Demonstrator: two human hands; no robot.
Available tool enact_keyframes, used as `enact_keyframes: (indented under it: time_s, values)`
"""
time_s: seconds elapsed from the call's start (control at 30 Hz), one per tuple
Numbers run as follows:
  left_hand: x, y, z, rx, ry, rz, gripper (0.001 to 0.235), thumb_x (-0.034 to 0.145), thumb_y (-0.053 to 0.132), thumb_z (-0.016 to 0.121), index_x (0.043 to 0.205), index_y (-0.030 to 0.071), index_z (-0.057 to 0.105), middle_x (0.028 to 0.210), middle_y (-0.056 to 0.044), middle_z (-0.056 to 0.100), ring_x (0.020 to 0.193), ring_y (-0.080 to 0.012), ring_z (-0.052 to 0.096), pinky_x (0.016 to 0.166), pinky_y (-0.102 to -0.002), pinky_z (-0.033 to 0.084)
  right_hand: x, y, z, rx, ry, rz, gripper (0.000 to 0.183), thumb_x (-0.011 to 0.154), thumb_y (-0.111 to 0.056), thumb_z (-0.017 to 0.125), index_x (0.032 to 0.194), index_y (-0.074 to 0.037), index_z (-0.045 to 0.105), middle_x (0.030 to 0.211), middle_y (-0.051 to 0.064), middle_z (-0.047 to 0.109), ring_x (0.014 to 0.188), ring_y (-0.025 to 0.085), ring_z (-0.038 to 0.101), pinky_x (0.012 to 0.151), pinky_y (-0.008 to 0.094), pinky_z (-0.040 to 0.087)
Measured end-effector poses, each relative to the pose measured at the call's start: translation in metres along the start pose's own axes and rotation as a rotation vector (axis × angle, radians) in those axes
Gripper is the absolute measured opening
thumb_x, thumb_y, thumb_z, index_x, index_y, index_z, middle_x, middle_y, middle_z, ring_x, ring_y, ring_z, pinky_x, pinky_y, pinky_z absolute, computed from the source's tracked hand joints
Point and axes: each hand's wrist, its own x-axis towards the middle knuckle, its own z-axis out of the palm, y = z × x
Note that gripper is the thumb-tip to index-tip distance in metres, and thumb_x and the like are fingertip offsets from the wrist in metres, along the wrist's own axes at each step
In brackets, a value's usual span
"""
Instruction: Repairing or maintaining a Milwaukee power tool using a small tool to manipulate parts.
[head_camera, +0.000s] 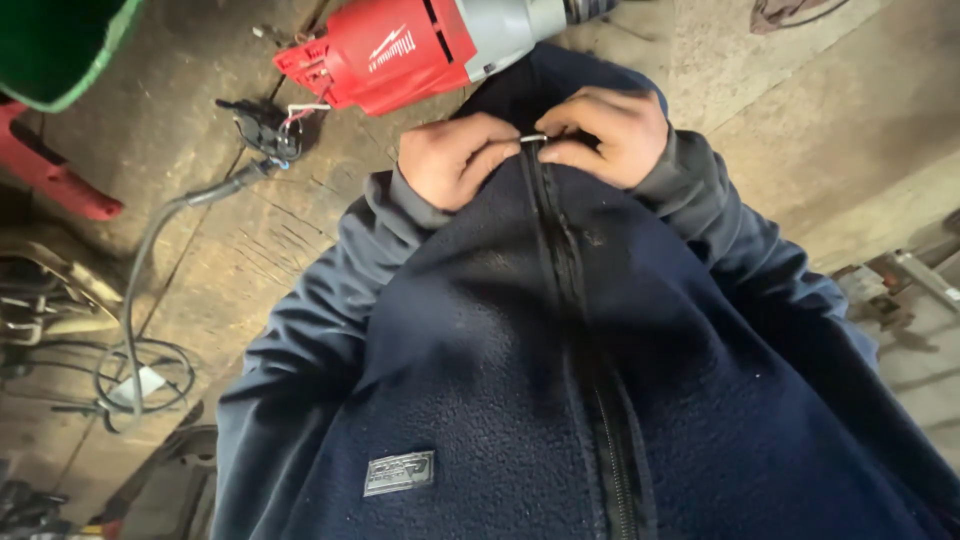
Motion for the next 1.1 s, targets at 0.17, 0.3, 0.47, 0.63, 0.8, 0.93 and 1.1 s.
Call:
enact_keyframes:
  time_s: [0.17,0.3,0.47,0.63,0.8,0.93,1.1]
  values:
    - [0.005,0.004,0.011,-0.066,0.043,-0.158,0.017,0.101,0.020,0.074,0.112,0.008,0.072,0.096,-0.009,0.076,0.087,-0.0254,0.076,0.076,-0.034,0.058,-0.001,0.017,0.005,-0.077,0.065,-0.013,0.017,0.102,-0.019,0.080,0.110,-0.006,0.073,0.102,0.010,0.073,0.089,0.026,0.073,0.078,0.033,0.057]
    - [0.009,0.004,0.018,-0.308,0.069,-0.166,0.016,0.106,0.014,0.069,0.121,0.006,0.071,0.099,-0.007,0.077,0.092,-0.0163,0.077,0.083,-0.030,0.060,0.003,0.013,-0.004,-0.160,0.034,0.003,0.016,0.101,-0.021,0.080,0.109,-0.008,0.075,0.096,0.011,0.073,0.084,0.028,0.072,0.073,0.036,0.056]
    - [0.006,-0.018,0.033,-0.545,0.049,-0.118,0.023,0.106,0.008,0.071,0.127,0.000,0.069,0.109,-0.008,0.076,0.095,-0.0119,0.069,0.086,-0.028,0.056,-0.006,0.041,0.002,0.069,0.026,0.164,0.020,0.104,-0.025,0.076,0.112,-0.007,0.071,0.095,0.008,0.074,0.084,0.024,0.074,0.077,0.033,0.058]
    - [0.005,-0.046,0.062,-0.961,0.045,-0.224,0.025,0.106,0.010,0.069,0.128,-0.003,0.066,0.111,-0.008,0.075,0.098,-0.0101,0.070,0.082,-0.026,0.058,0.006,0.024,-0.011,-0.126,-0.001,0.131,0.032,0.100,-0.030,0.079,0.119,-0.005,0.069,0.098,0.010,0.073,0.081,0.024,0.074,0.071,0.034,0.056]
    - [0.012,-0.040,0.080,-0.963,0.179,-0.261,0.025,0.105,0.013,0.069,0.124,-0.004,0.070,0.103,-0.009,0.077,0.083,-0.0092,0.067,0.072,-0.024,0.055,0.014,0.011,-0.031,-0.444,0.069,-0.208,0.029,0.098,-0.021,0.082,0.120,-0.006,0.071,0.103,0.010,0.072,0.085,0.028,0.072,0.074,0.038,0.057]
    - [0.016,-0.038,0.088,-1.008,0.256,-0.322,0.026,0.105,0.013,0.069,0.125,-0.004,0.070,0.102,-0.009,0.078,0.077,-0.0093,0.066,0.068,-0.024,0.054,0.011,0.022,-0.028,-0.315,0.016,-0.154,0.012,0.103,-0.011,0.077,0.113,-0.008,0.071,0.100,0.010,0.072,0.084,0.026,0.072,0.073,0.036,0.057]
    - [0.019,-0.049,0.110,-1.152,0.421,-0.275,0.035,0.106,0.019,0.064,0.134,-0.002,0.066,0.099,-0.007,0.077,0.073,-0.0079,0.064,0.066,-0.023,0.053,0.021,0.031,-0.017,0.182,-0.036,0.264,0.013,0.108,-0.011,0.066,0.106,0.001,0.070,0.081,0.007,0.072,0.070,0.011,0.068,0.065,0.026,0.055]
